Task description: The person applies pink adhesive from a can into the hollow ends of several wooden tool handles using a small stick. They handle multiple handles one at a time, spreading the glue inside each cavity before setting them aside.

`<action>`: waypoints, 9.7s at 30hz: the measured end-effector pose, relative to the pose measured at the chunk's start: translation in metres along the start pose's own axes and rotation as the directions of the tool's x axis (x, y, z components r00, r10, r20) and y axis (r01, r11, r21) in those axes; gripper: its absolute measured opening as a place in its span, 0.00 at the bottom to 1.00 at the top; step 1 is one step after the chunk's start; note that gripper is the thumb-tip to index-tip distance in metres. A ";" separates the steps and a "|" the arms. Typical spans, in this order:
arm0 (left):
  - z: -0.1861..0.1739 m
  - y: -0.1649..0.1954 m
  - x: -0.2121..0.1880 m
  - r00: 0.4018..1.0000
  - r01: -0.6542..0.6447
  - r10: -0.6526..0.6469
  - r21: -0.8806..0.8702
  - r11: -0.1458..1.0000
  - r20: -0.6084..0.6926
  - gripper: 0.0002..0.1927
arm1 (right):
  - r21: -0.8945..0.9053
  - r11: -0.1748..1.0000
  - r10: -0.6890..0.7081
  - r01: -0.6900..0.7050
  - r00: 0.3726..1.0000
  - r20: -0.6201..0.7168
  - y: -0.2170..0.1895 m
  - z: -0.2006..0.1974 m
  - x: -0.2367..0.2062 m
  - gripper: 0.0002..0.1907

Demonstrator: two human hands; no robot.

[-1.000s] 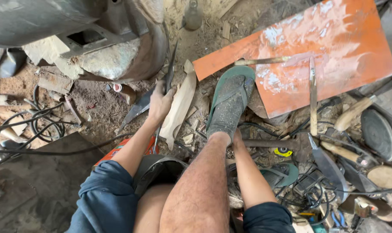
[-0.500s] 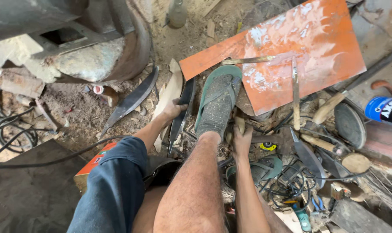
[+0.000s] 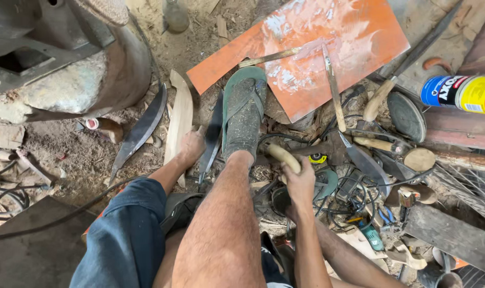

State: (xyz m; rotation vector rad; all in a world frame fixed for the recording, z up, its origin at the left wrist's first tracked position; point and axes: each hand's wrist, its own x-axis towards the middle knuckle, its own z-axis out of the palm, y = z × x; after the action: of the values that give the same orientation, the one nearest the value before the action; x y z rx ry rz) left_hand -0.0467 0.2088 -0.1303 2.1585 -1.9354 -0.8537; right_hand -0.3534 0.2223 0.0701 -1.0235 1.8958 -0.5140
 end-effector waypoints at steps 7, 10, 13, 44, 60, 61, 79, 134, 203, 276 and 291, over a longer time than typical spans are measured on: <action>-0.053 0.032 0.003 0.968 0.140 -0.121 -0.069 0.988 0.221 0.16 | -0.331 0.852 -0.478 0.406 0.860 -0.178 -0.031 -0.057 -0.024 0.21; -0.121 0.080 -0.004 0.972 0.033 -0.019 -0.057 0.998 0.233 0.20 | -0.342 0.803 -0.581 0.489 0.770 -0.263 -0.036 -0.075 -0.023 0.20; -0.185 0.130 -0.014 0.971 -0.140 0.158 -0.110 0.984 0.178 0.20 | -0.244 0.856 -0.516 0.455 0.728 -0.452 -0.034 -0.085 -0.009 0.18; -0.181 0.274 0.005 0.723 0.635 0.353 -0.773 -0.002 0.594 0.26 | -0.247 0.627 -0.755 0.739 0.654 0.042 -0.092 -0.071 -0.039 0.23; -0.211 0.233 0.107 1.000 0.011 -0.030 -0.910 0.415 -0.002 0.30 | -0.525 0.779 -0.456 0.343 0.885 -0.098 -0.073 -0.078 0.171 0.13; -0.212 0.232 0.108 0.999 0.012 -0.036 -0.905 0.426 -0.003 0.29 | -0.519 0.784 -0.436 0.340 0.897 -0.072 -0.076 -0.081 0.170 0.11; -0.211 0.220 0.106 0.959 -0.227 0.157 -0.312 0.922 -0.234 0.16 | -0.545 0.669 -0.695 0.505 0.685 -0.218 -0.059 -0.092 0.185 0.19; -0.182 0.215 0.176 0.958 -0.279 0.265 -0.144 0.949 -0.114 0.19 | 0.179 0.941 -0.325 0.288 0.915 0.239 -0.067 -0.098 0.169 0.19; -0.263 0.370 0.004 0.886 -0.089 0.462 -0.972 0.219 0.023 0.31 | -0.437 0.496 -0.845 0.750 0.534 -0.043 -0.193 -0.240 -0.025 0.14; -0.249 0.370 -0.008 0.912 -0.045 0.410 -0.990 0.132 0.013 0.28 | -0.136 0.805 -0.580 0.577 0.814 0.020 -0.166 -0.243 -0.033 0.22; -0.255 0.362 -0.007 0.932 -0.278 0.330 -0.882 0.381 -0.151 0.15 | -0.480 0.562 -0.725 0.674 0.680 0.107 -0.196 -0.267 -0.055 0.18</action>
State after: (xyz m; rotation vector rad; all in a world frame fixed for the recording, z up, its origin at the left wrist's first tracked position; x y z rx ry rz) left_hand -0.2424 0.0812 0.2458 1.0754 -1.2664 -1.4195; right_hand -0.4801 0.1415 0.3709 -2.1847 1.6652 -0.5427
